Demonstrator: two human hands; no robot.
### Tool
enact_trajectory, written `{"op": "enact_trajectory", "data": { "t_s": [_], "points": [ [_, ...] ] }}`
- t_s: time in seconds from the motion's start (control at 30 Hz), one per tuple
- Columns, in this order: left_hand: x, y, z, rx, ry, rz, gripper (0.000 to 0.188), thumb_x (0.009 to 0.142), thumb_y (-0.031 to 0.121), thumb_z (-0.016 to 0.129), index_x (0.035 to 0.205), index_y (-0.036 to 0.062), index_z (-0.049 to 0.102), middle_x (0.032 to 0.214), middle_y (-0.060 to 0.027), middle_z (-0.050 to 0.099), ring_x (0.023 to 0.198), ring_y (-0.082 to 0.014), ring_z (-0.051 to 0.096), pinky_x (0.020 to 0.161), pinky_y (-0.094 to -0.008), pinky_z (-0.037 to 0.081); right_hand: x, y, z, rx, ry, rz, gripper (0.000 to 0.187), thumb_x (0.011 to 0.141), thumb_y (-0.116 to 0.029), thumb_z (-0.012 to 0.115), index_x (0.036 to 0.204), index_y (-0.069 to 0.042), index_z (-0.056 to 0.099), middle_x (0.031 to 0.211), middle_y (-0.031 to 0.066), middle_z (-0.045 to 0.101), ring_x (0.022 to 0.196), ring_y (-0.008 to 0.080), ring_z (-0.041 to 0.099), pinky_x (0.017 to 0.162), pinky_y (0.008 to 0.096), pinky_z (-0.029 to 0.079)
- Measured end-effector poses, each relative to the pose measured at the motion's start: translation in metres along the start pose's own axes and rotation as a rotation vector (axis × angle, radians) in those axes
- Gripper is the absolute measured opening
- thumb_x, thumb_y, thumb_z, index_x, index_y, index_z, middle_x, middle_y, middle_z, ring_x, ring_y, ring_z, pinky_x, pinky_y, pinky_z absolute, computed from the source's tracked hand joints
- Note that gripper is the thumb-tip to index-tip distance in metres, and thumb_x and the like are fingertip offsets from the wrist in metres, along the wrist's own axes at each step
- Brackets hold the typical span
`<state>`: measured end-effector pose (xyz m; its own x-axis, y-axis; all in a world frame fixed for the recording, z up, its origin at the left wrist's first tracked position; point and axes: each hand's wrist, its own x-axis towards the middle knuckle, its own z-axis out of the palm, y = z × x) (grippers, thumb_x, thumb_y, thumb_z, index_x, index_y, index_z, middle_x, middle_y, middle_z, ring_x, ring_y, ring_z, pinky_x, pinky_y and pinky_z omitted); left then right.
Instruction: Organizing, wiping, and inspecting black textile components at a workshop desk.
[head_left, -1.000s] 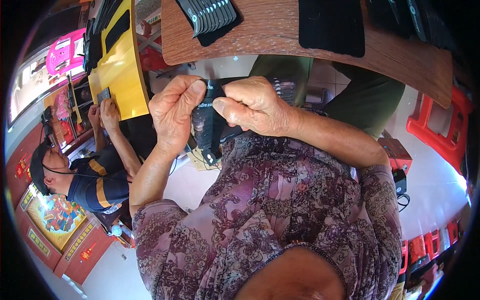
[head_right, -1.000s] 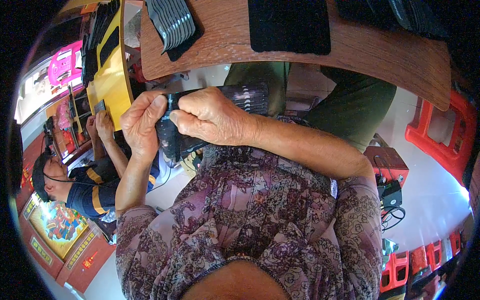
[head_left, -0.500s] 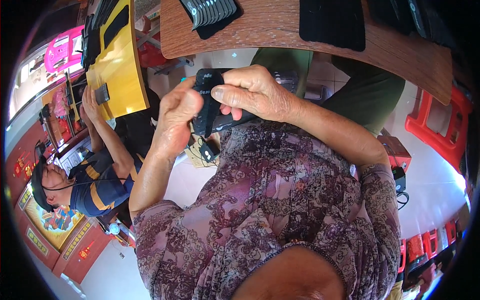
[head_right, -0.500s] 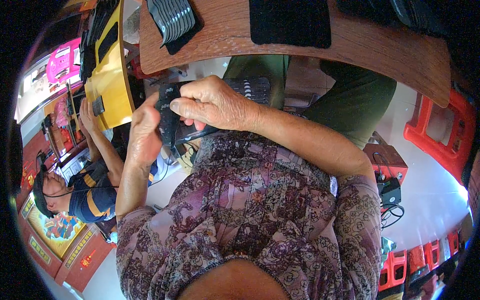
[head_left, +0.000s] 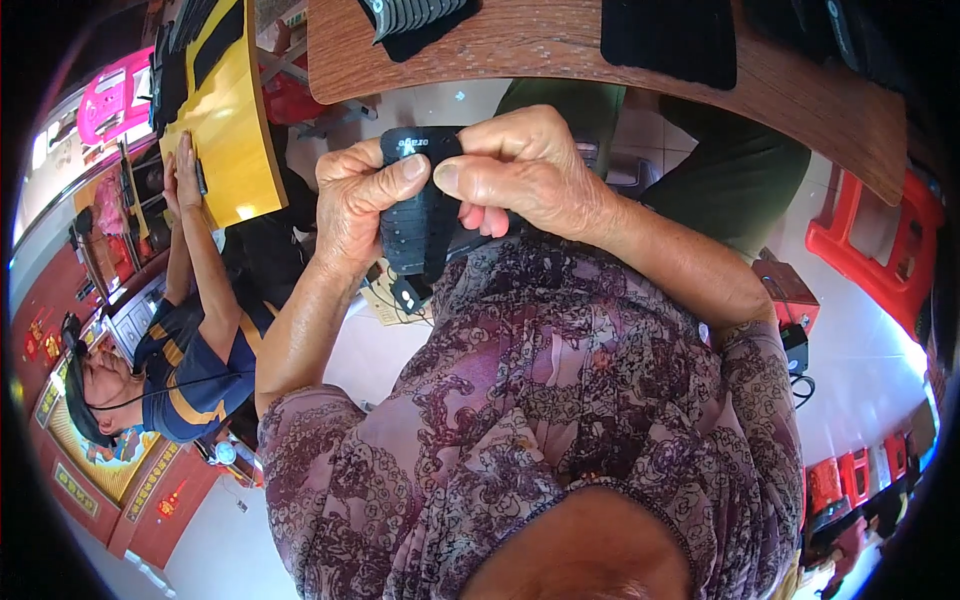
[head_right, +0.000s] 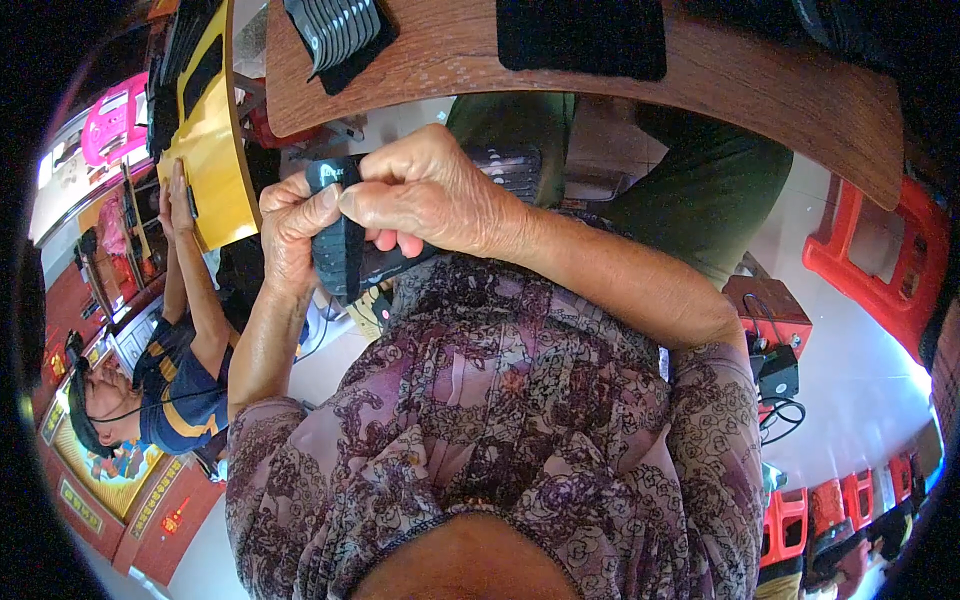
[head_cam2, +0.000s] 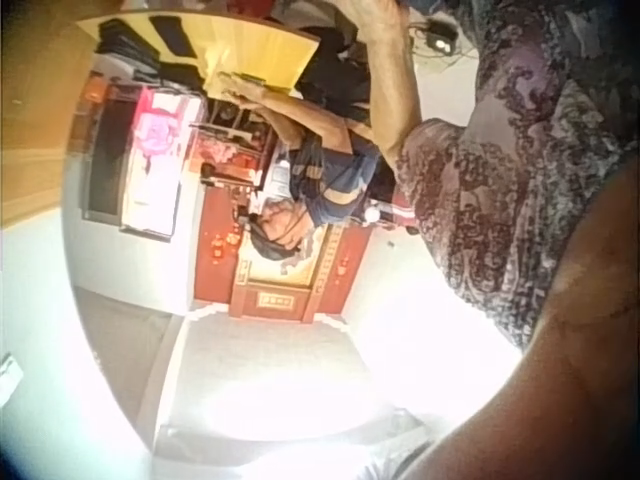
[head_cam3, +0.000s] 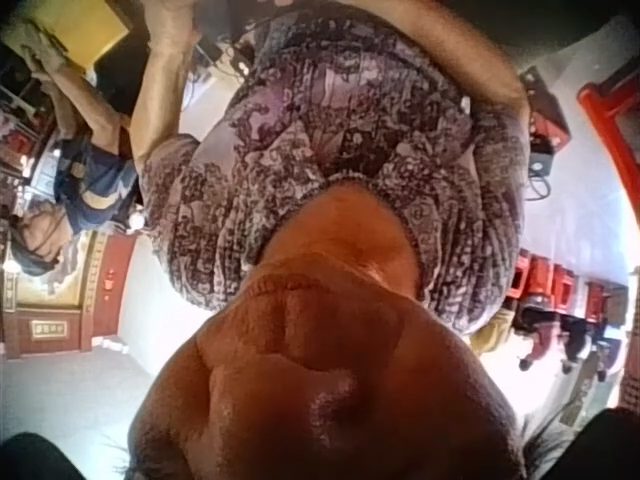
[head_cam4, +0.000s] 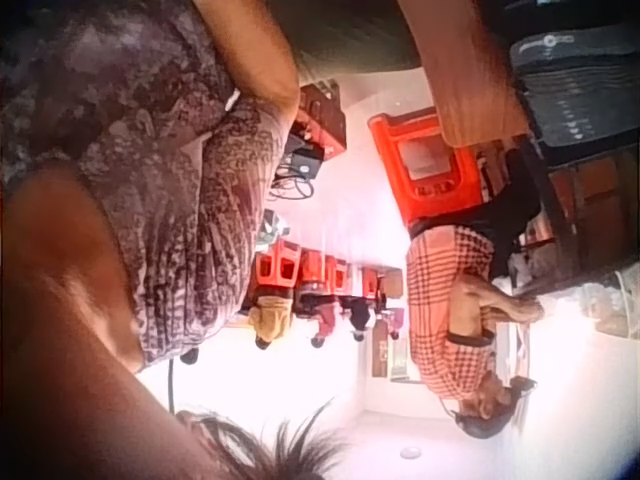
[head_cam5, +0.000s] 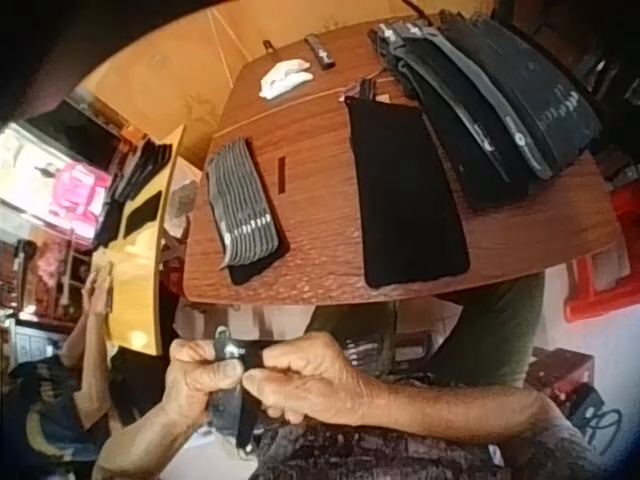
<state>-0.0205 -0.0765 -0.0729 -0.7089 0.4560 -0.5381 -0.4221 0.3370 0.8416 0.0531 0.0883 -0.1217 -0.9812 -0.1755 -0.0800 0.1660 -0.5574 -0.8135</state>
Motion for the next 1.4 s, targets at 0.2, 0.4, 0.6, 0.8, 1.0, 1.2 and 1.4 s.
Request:
{"op": "enact_trajectory", "data": {
  "t_s": [0.2,0.4,0.6,0.8,1.0,1.2,1.4],
  "points": [
    [-0.002,-0.008,0.006,-0.085,0.002,0.010,0.028,0.069,0.017,0.074,0.087,-0.0024,0.065,0.075,-0.0067,0.064,0.062,-0.0105,0.058,0.057,-0.0229,0.047,0.001,0.005,-0.009,0.125,0.013,0.023,0.027,0.080,-0.016,0.059,0.062,0.005,0.059,0.051,0.0109,0.056,0.038,0.0132,0.053,0.033,0.0219,0.041],
    [0.004,0.001,-0.011,-0.129,-0.043,-0.199,0.021,0.069,0.000,0.063,0.090,-0.0010,0.061,0.079,-0.0052,0.061,0.071,-0.0115,0.058,0.068,-0.0241,0.047,0.019,0.013,-0.005,0.054,-0.066,0.065,0.028,0.081,-0.022,0.060,0.070,0.003,0.062,0.057,0.0093,0.058,0.041,0.0117,0.053,0.038,0.0201,0.043],
    [0.000,-0.019,-0.032,-0.286,-0.108,-0.293,0.044,0.056,-0.009,0.049,0.099,-0.0033,0.054,0.085,-0.0109,0.060,0.077,-0.0232,0.062,0.076,-0.0339,0.052,0.031,0.016,0.009,-0.116,-0.151,0.139,0.032,0.084,-0.027,0.057,0.070,0.002,0.061,0.061,0.0081,0.059,0.044,0.0103,0.055,0.040,0.0196,0.043],
    [-0.014,-0.026,-0.049,-0.484,0.026,-0.201,0.044,0.052,-0.013,0.060,0.095,-0.0049,0.059,0.088,-0.0117,0.064,0.075,-0.0205,0.064,0.071,-0.0311,0.054,0.031,0.006,0.006,-0.040,-0.051,-0.032,0.030,0.085,-0.024,0.054,0.071,0.002,0.059,0.063,0.0070,0.058,0.047,0.0104,0.055,0.043,0.0210,0.045],
    [-0.039,-0.038,-0.059,-0.585,-0.121,0.094,0.034,0.050,-0.012,0.067,0.084,-0.0035,0.064,0.088,-0.0098,0.064,0.074,-0.0190,0.062,0.068,-0.0299,0.052,0.005,0.003,0.024,-0.582,-0.110,-0.470,0.012,0.074,-0.010,0.064,0.080,-0.002,0.057,0.070,0.0076,0.052,0.064,0.0190,0.054,0.057,0.0305,0.043],
    [-0.033,-0.039,-0.068,-0.589,-0.163,0.044,0.038,0.047,-0.008,0.066,0.084,-0.0035,0.065,0.086,-0.0098,0.065,0.073,-0.0185,0.063,0.068,-0.0278,0.052,-0.007,0.008,0.034,-0.889,-0.149,-0.724,0.028,0.069,-0.003,0.068,0.096,-0.004,0.062,0.087,0.0065,0.055,0.071,0.0209,0.053,0.062,0.0311,0.045],
    [-0.022,-0.049,-0.059,-0.655,0.039,0.088,0.043,0.044,-0.010,0.059,0.087,-0.0036,0.063,0.086,-0.0121,0.065,0.071,-0.0206,0.063,0.067,-0.0306,0.054,-0.009,0.013,0.034,-1.051,-0.081,-0.854,0.032,0.062,-0.001,0.067,0.093,-0.003,0.063,0.085,0.0075,0.052,0.067,0.0191,0.049,0.057,0.0296,0.044]
  ]
}}
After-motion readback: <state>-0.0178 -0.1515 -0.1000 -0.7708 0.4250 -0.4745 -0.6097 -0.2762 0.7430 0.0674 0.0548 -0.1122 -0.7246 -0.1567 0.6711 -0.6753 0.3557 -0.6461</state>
